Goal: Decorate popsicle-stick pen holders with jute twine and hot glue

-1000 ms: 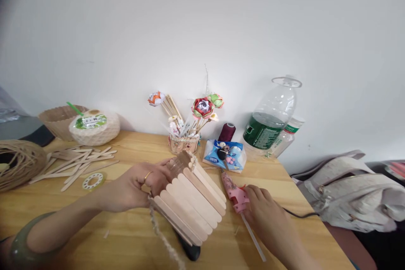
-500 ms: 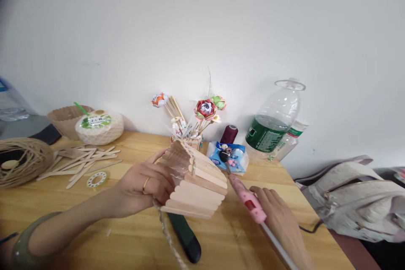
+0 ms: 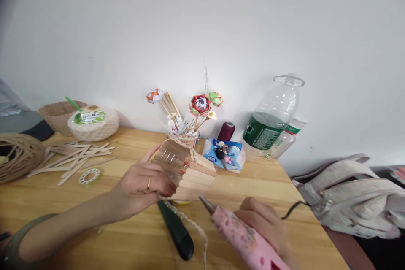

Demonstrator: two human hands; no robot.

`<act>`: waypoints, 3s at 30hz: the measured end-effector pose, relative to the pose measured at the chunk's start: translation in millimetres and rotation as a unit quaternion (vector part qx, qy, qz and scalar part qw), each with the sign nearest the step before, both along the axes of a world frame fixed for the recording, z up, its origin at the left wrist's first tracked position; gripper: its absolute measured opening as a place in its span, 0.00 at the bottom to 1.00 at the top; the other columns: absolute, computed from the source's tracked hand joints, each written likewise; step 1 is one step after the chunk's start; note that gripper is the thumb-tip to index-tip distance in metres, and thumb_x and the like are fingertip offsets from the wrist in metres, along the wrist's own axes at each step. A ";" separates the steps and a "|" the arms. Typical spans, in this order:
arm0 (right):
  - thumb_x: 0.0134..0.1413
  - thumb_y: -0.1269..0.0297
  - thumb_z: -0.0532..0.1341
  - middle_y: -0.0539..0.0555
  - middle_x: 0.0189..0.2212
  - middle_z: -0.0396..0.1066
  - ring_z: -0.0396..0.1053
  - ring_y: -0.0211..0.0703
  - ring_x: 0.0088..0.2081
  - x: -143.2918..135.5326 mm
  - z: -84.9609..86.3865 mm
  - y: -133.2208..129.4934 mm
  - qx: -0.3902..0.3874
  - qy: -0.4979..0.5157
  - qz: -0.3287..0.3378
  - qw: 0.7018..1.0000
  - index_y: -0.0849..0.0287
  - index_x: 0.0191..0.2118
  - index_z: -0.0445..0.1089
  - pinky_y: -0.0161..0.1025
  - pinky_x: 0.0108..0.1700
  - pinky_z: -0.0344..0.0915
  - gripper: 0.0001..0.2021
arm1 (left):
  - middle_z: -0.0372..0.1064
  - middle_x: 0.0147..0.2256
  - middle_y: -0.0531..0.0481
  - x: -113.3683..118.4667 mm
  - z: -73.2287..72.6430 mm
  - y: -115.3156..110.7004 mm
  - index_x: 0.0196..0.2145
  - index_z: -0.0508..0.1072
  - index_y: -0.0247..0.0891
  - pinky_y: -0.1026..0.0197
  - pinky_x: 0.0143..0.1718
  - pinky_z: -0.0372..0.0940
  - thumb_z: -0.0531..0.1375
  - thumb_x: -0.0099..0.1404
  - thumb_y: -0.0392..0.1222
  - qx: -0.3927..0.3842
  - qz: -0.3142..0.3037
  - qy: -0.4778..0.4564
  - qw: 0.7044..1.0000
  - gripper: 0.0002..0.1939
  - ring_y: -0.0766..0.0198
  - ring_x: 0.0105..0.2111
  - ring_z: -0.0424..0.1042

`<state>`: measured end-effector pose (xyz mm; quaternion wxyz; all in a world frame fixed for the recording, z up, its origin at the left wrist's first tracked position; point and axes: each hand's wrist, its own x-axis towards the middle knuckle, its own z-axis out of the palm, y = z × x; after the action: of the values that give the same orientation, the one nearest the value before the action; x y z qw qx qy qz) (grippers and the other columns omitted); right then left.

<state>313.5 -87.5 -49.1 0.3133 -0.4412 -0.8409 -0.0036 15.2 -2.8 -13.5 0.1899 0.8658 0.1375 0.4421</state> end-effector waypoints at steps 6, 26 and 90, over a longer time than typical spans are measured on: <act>0.66 0.61 0.46 0.50 0.21 0.64 0.65 0.36 0.21 -24.9 15.9 11.8 0.012 0.000 0.100 0.995 0.58 0.33 0.69 0.33 0.23 0.59 0.17 | 0.76 0.26 0.56 4.1 -2.2 -0.4 0.28 0.71 0.38 0.49 0.64 0.35 0.56 0.59 0.25 0.009 0.010 0.009 1.000 0.11 0.70 0.28 0.75; 0.65 0.65 0.45 0.50 0.20 0.63 0.64 0.37 0.21 -38.9 13.1 0.6 0.087 -0.051 0.066 0.993 0.58 0.32 0.65 0.35 0.23 0.54 0.14 | 0.76 0.27 0.56 6.4 -7.3 -1.1 0.31 0.70 0.40 0.46 0.63 0.37 0.56 0.59 0.25 0.000 -0.002 -0.002 1.000 0.10 0.69 0.26 0.74; 0.65 0.65 0.48 0.52 0.23 0.67 0.68 0.40 0.23 -35.5 17.3 -10.3 0.089 0.000 -0.074 0.993 0.56 0.27 0.67 0.37 0.26 0.62 0.16 | 0.76 0.26 0.54 1.7 1.2 0.2 0.28 0.71 0.39 0.47 0.61 0.45 0.58 0.60 0.30 -0.048 -0.021 0.037 0.998 0.06 0.69 0.26 0.74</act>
<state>278.0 -97.8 -31.8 0.3505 -0.4729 -0.8020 -0.1015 17.0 -2.6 -12.2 0.2355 0.8743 0.1470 0.3982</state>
